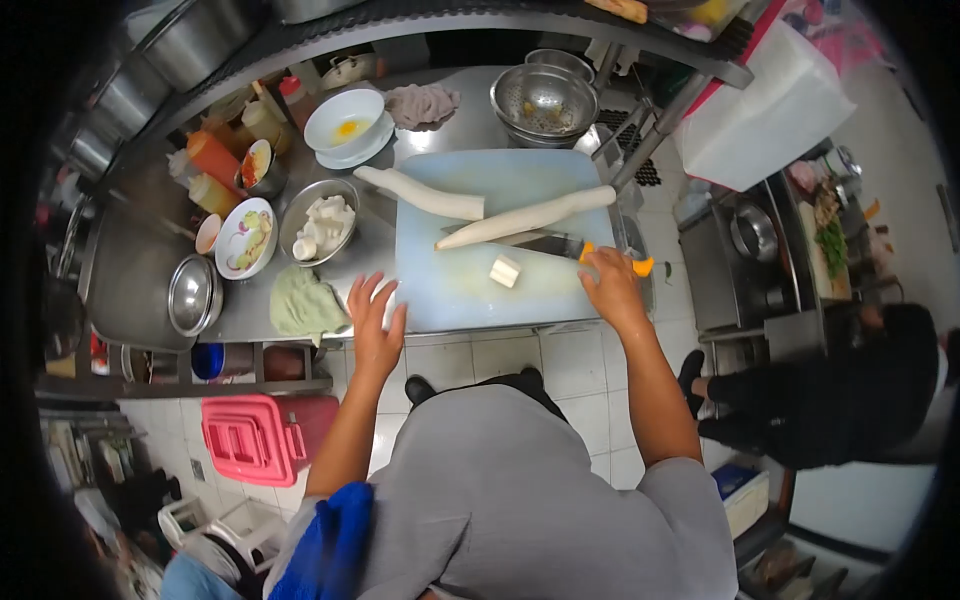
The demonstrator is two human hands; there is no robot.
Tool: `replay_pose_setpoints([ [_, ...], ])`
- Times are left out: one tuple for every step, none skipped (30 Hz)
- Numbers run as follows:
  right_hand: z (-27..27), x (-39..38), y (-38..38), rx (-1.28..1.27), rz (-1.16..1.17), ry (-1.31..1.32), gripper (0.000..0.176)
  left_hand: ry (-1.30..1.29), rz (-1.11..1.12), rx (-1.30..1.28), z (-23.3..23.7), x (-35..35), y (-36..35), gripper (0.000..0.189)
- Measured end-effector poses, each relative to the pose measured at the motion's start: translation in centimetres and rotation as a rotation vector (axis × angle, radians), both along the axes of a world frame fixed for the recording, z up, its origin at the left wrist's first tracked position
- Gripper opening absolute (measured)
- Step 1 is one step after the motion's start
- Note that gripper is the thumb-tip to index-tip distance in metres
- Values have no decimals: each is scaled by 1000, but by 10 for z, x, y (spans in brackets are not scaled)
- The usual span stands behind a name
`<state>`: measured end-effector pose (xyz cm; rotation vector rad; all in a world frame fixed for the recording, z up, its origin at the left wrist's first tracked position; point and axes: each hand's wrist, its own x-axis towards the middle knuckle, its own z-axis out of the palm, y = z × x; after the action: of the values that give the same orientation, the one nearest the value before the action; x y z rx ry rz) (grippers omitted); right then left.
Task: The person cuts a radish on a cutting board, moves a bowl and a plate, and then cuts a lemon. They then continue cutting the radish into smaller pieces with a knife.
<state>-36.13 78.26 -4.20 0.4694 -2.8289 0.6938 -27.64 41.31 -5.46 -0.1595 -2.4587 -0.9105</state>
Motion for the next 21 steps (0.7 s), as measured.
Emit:
replay_pose_setpoints([
  [-9, -1, 8, 64, -28, -4, 35, 15, 5, -28, -1, -15, 13, 36],
  [-15, -4, 14, 127, -59, -5, 41, 26, -15, -59, 1, -33, 24, 36],
  [-19, -8, 20, 107, -38, -4, 41, 32, -40, -90, 3, -50, 33, 36],
  [-24, -10, 24, 97, -6, 15, 45, 36, -61, -136, 5, -71, 39, 36],
  [-26, -12, 29, 91, 23, 32, 48, 37, -86, -179, 6, -91, 45, 35],
  [-28, -11, 31, 79, 28, 30, 48, 34, -82, -191, 7, -110, 51, 35],
  [-26, -10, 31, 79, 28, 74, 49, 33, -79, -220, 9, -130, 58, 35],
  [-21, -13, 34, 83, 26, 124, 49, 39, -77, -246, 10, -143, 68, 34],
  [-19, -14, 40, 29, 78, 130, 48, 51, -79, -249, 13, -150, 80, 34],
  [-15, -14, 50, 28, 79, 144, 48, 70, -120, -207, 15, -158, 93, 34],
  [-11, -17, 58, -76, 71, 75, 46, 98, -154, -168, 19, -167, 103, 34],
  [-8, -22, 64, -183, 69, 8, 44, 64, -163, -99, 24, -163, 117, 33],
  [-9, -27, 75, -208, 23, 43, 40, 59, -160, -60, 25, -159, 128, 33],
  [-8, -33, 88, -215, 25, 59, 40, 52, -164, -19, 25, -154, 137, 33],
  [-8, -39, 102, -281, -51, 35, 39, 63, -169, -27, 24, -146, 144, 33],
  [-10, -40, 118, -348, -127, 5, 38, 48, -159, 41, 22, -135, 149, 33],
  [-12, -39, 132, -483, -183, -85, 38, 34, -136, 108, 19, -123, 150, 33],
  [-12, -38, 142, -615, -211, -183, 38, 45, -99, 99, 15, -112, 148, 33],
  [-1, -30, 146, -755, -201, -286, 36, 50, -41, 85, 9, -99, 141, 33],
  [-27, -36, 163, -790, -134, -223, 36, 58, 36, 69, 6, -87, 127, 33],
  [0, -26, 158, -928, -203, -461, 36, 27, 158, 58, 6, -75, 110, 34],
])
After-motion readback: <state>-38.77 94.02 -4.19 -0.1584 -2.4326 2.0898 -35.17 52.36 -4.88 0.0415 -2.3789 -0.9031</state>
